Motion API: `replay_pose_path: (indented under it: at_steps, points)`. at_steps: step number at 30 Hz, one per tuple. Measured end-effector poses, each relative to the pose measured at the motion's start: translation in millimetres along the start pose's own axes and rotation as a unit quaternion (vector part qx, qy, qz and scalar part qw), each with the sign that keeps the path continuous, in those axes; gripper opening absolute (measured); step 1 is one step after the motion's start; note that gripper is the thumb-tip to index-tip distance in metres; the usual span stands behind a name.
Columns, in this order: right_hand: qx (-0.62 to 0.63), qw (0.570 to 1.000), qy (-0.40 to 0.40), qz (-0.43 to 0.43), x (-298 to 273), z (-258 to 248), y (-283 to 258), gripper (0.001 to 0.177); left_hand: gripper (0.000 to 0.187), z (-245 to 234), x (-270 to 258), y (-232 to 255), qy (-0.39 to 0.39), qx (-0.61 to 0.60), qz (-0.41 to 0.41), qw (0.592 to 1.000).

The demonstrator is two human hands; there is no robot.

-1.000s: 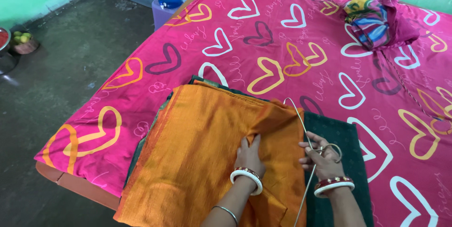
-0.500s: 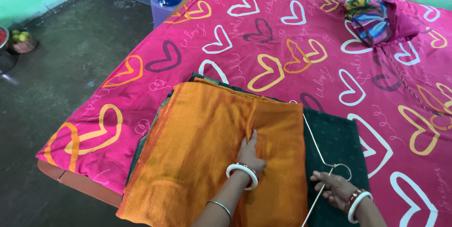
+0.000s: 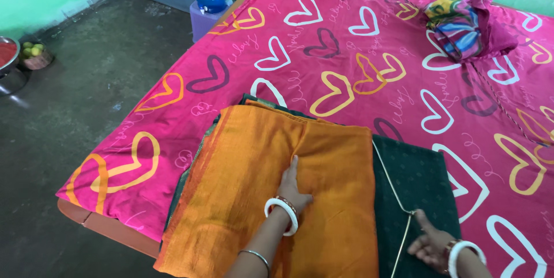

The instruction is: The person folds several colorful garments on a bed, places each on a wire hanger, and hangs them in a metal wardrobe. The person repeats this process for multiple items, including a red, an orange, and a dark green garment.

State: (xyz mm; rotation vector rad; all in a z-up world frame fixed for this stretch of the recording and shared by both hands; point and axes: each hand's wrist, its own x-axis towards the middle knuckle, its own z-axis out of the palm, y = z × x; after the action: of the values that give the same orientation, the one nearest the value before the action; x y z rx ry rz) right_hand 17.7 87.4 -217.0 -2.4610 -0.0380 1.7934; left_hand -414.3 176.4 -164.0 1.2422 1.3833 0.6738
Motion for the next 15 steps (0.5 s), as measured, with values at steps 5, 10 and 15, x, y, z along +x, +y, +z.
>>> replay_pose_path:
  at_steps: [5,10,15]
  points:
    - [0.009,0.974,0.055,-0.219,-88,-2,-21,0.086,0.125,0,-5,-10,0.025,-0.014,0.002,1.0]
    - [0.032,0.917,0.054,-0.393,-162,106,-83,0.047,0.103,12,-9,-17,-0.012,-0.077,0.04,0.996]
    - [-0.073,0.895,0.096,-0.43,-194,212,-124,0.093,0.105,15,-25,-4,-0.05,0.044,0.17,0.983]
